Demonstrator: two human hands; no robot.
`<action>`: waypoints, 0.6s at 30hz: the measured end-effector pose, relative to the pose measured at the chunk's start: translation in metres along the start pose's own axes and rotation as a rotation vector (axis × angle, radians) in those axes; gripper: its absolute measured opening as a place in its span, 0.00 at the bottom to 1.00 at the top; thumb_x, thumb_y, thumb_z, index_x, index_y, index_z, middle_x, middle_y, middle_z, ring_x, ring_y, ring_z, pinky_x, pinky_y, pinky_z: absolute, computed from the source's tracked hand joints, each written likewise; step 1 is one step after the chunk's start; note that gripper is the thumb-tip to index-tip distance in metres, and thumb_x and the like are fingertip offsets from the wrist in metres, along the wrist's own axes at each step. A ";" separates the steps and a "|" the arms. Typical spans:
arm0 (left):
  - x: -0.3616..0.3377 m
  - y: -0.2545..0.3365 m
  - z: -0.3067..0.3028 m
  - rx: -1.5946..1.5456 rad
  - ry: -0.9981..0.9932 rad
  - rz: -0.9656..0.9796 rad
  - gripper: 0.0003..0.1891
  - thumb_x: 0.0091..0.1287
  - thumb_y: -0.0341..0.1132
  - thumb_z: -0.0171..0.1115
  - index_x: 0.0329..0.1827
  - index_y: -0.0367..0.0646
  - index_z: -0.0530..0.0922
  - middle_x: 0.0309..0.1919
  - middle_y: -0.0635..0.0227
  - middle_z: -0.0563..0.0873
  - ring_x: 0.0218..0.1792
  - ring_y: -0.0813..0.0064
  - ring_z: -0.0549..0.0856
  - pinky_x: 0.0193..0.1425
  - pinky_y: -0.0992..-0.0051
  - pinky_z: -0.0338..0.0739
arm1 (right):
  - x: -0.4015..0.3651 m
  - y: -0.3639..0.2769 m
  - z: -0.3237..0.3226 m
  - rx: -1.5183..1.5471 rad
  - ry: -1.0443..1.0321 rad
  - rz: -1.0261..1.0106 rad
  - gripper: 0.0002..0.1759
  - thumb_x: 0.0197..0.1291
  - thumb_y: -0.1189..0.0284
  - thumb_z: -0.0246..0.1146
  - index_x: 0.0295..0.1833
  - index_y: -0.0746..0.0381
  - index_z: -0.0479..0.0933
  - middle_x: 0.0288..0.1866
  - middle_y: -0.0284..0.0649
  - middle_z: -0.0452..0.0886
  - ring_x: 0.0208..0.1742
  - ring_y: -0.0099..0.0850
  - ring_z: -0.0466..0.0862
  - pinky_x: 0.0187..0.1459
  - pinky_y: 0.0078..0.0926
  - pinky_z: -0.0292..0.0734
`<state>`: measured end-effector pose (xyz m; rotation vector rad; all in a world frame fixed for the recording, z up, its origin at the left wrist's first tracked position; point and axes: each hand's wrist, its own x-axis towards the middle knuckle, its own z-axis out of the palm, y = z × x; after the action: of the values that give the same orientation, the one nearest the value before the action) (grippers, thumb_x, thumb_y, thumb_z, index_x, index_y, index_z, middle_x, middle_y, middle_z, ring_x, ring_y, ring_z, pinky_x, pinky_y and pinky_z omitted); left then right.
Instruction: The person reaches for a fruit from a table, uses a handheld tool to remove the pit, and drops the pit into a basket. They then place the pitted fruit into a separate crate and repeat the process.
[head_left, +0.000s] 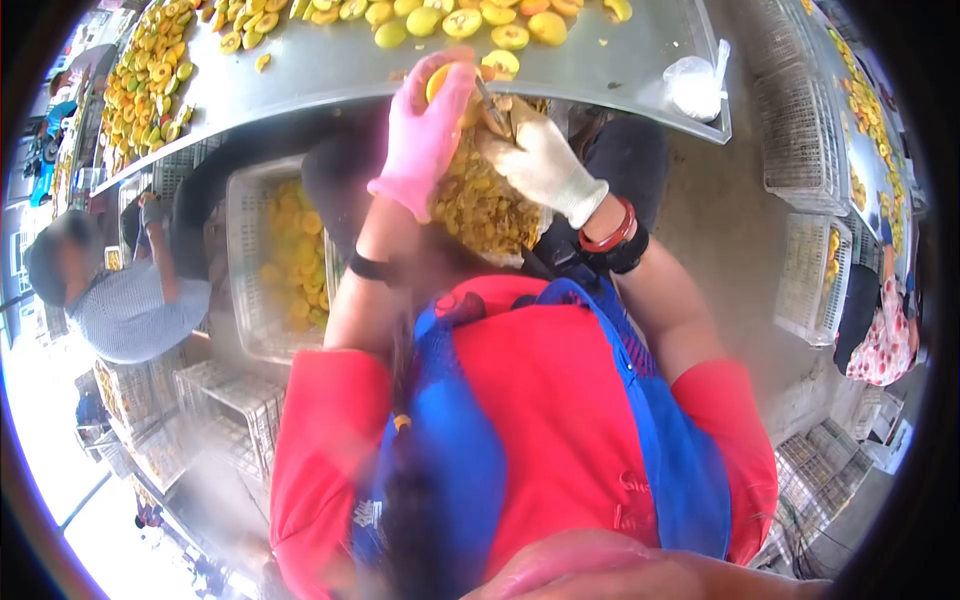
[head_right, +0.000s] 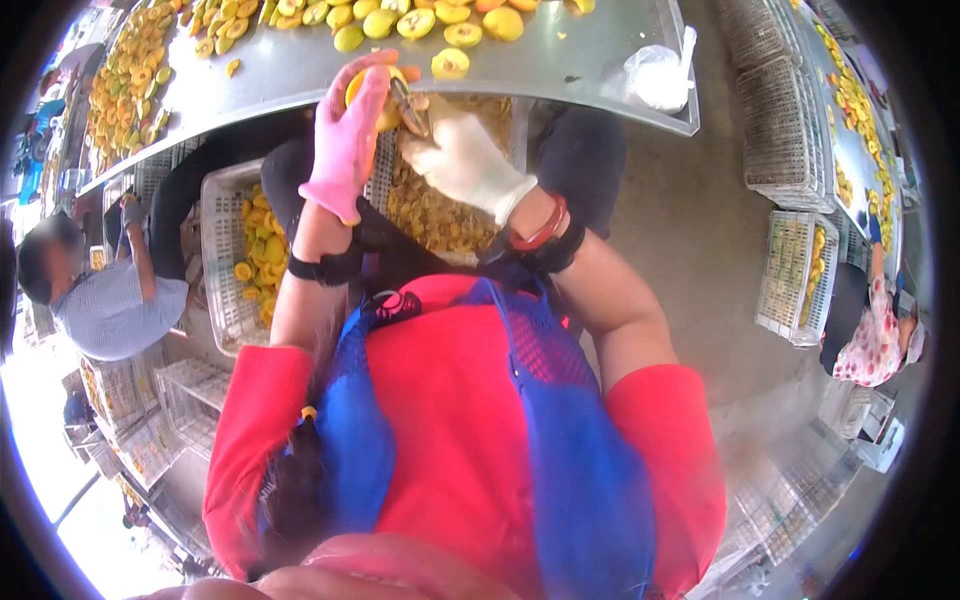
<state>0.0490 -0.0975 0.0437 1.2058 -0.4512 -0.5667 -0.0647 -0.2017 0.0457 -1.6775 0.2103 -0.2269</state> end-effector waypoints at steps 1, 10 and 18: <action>-0.007 0.003 -0.001 -0.016 0.004 -0.029 0.17 0.77 0.37 0.57 0.61 0.35 0.76 0.48 0.54 0.87 0.45 0.71 0.87 0.52 0.71 0.83 | -0.003 0.003 0.003 -0.013 -0.003 0.007 0.04 0.69 0.75 0.59 0.47 0.60 0.74 0.31 0.26 0.73 0.28 0.16 0.72 0.29 0.21 0.69; -0.023 0.015 -0.005 -0.006 0.093 0.014 0.32 0.80 0.59 0.39 0.55 0.37 0.79 0.43 0.63 0.87 0.45 0.73 0.85 0.55 0.72 0.78 | -0.006 0.006 0.021 -0.030 -0.014 -0.034 0.02 0.67 0.77 0.59 0.42 0.60 0.71 0.31 0.25 0.71 0.27 0.14 0.68 0.28 0.19 0.66; -0.024 0.019 -0.004 -0.065 0.157 0.081 0.34 0.78 0.62 0.39 0.60 0.37 0.75 0.50 0.50 0.85 0.46 0.63 0.87 0.54 0.67 0.83 | 0.006 0.010 0.025 -0.084 0.041 -0.211 0.09 0.64 0.75 0.63 0.47 0.63 0.73 0.28 0.36 0.79 0.27 0.23 0.78 0.30 0.29 0.75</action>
<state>0.0361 -0.0748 0.0599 1.1548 -0.3443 -0.4110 -0.0527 -0.1804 0.0327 -1.7807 0.0740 -0.4160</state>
